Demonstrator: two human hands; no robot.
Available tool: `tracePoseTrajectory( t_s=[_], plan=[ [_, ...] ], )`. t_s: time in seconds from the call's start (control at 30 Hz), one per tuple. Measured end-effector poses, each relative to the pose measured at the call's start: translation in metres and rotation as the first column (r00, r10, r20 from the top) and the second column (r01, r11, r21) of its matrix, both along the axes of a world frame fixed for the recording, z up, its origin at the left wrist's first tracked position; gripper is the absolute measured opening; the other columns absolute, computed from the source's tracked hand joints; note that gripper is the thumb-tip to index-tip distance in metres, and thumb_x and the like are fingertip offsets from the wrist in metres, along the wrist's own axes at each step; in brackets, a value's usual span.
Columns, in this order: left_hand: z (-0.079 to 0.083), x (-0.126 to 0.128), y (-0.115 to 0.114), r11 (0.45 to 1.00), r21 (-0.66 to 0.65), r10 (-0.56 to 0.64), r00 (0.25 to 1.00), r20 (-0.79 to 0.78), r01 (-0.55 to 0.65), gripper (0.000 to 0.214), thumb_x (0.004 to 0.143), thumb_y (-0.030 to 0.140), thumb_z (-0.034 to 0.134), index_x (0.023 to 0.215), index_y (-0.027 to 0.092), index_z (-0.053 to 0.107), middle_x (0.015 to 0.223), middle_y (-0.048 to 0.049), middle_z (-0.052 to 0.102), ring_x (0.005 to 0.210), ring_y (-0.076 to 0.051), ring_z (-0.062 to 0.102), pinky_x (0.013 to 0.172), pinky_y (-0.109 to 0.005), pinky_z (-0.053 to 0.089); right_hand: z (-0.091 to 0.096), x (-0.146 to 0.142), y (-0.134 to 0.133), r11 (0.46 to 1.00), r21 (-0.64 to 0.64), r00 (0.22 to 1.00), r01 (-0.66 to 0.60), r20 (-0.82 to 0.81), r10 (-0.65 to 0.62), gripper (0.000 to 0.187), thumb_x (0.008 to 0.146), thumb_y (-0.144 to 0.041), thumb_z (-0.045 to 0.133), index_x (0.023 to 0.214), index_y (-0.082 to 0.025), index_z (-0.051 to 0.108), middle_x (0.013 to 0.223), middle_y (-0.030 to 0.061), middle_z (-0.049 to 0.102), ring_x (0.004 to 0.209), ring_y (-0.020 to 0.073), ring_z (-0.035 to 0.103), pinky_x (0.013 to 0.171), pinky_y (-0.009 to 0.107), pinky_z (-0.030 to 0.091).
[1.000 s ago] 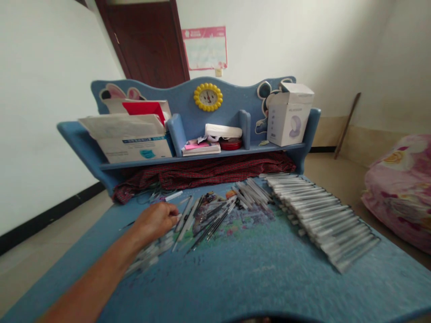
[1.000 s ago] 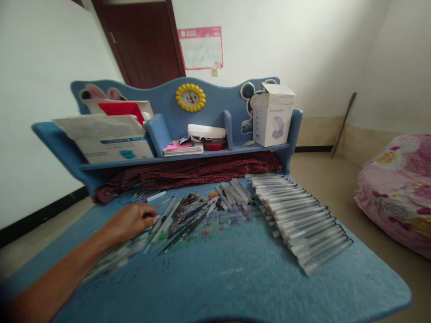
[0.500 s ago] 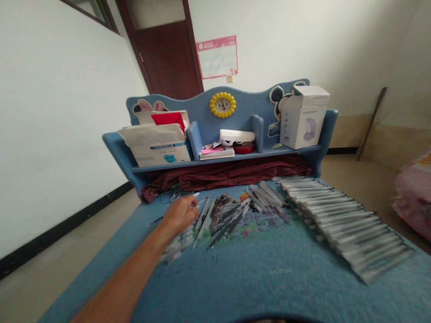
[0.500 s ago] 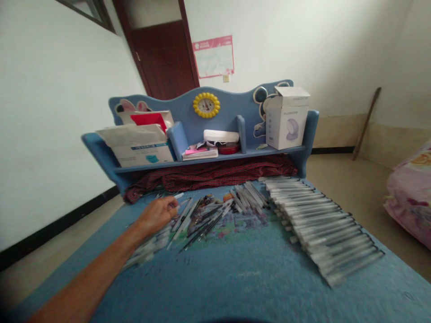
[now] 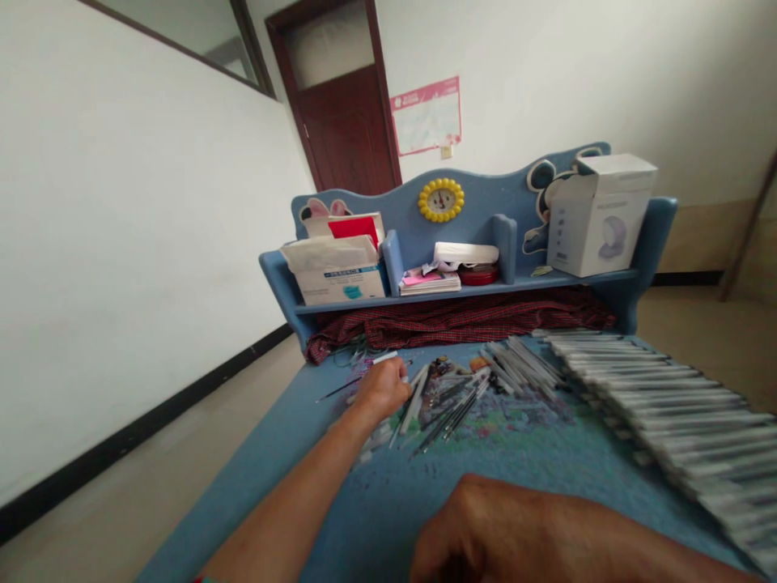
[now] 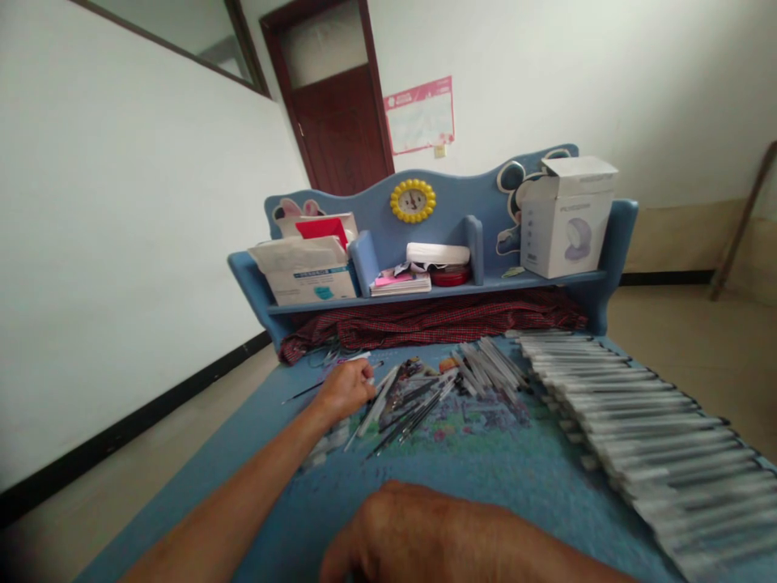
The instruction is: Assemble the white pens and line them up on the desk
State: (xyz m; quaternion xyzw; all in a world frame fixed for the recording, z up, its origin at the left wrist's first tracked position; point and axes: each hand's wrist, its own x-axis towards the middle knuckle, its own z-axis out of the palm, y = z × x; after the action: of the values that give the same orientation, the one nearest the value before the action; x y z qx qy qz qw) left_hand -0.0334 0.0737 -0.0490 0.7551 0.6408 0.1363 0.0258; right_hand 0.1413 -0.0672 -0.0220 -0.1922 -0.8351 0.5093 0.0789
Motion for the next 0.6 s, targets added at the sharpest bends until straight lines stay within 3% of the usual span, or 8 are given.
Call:
tracePoseTrajectory(
  t_s=[0.13, 0.23, 0.4, 0.6],
  plan=[
    [-0.001, -0.001, 0.001, 1.000, 0.017, -0.017, 1.000, 0.018, 0.017, 0.014, 0.059, 0.013, 0.057, 0.072, 0.018, 0.058, 0.056, 0.0030, 0.054, 0.058, -0.013, 0.050, 0.052, -0.022, 0.031, 0.011, 0.009, 0.002, 0.987, 0.067, 0.989, 0.147, 0.011, -0.148, 0.019, 0.074, -0.020, 0.056, 0.089, -0.017, 0.067, 0.060, -0.0058, 0.050, 0.051, 0.0045, 0.043, 0.043, 0.012, 0.031],
    [0.000, -0.001, 0.000, 0.999, 0.038, -0.034, 0.999, 0.033, 0.033, 0.014, 0.060, 0.010, 0.054, 0.071, 0.018, 0.056, 0.057, 0.0031, 0.052, 0.058, -0.013, 0.049, 0.053, -0.022, 0.032, 0.013, 0.012, 0.014, 0.962, 0.137, 0.971, 0.235, 0.006, -0.238, 0.015, 0.071, -0.016, 0.055, 0.080, -0.016, 0.067, 0.055, -0.0060, 0.047, 0.048, 0.0048, 0.040, 0.042, 0.014, 0.028],
    [0.003, -0.001, -0.003, 0.997, 0.028, -0.067, 0.997, 0.040, 0.066, 0.010, 0.060, 0.011, 0.056, 0.067, 0.018, 0.054, 0.055, 0.0042, 0.049, 0.057, -0.012, 0.048, 0.053, -0.021, 0.032, -0.003, 0.013, 0.037, 0.907, 0.177, 0.923, 0.382, -0.031, -0.383, 0.014, 0.071, -0.014, 0.050, 0.069, -0.014, 0.064, 0.054, -0.0045, 0.048, 0.049, 0.0060, 0.044, 0.044, 0.015, 0.029],
    [0.006, 0.002, -0.010, 0.996, -0.012, -0.090, 0.996, 0.018, 0.090, 0.010, 0.061, 0.014, 0.058, 0.070, 0.018, 0.055, 0.056, 0.0039, 0.050, 0.057, -0.013, 0.049, 0.051, -0.021, 0.031, -0.018, 0.021, 0.044, 0.874, 0.178, 0.888, 0.452, -0.003, -0.459, 0.015, 0.073, -0.016, 0.047, 0.068, -0.014, 0.061, 0.054, -0.0036, 0.052, 0.046, 0.0068, 0.047, 0.042, 0.017, 0.029]
  ],
)
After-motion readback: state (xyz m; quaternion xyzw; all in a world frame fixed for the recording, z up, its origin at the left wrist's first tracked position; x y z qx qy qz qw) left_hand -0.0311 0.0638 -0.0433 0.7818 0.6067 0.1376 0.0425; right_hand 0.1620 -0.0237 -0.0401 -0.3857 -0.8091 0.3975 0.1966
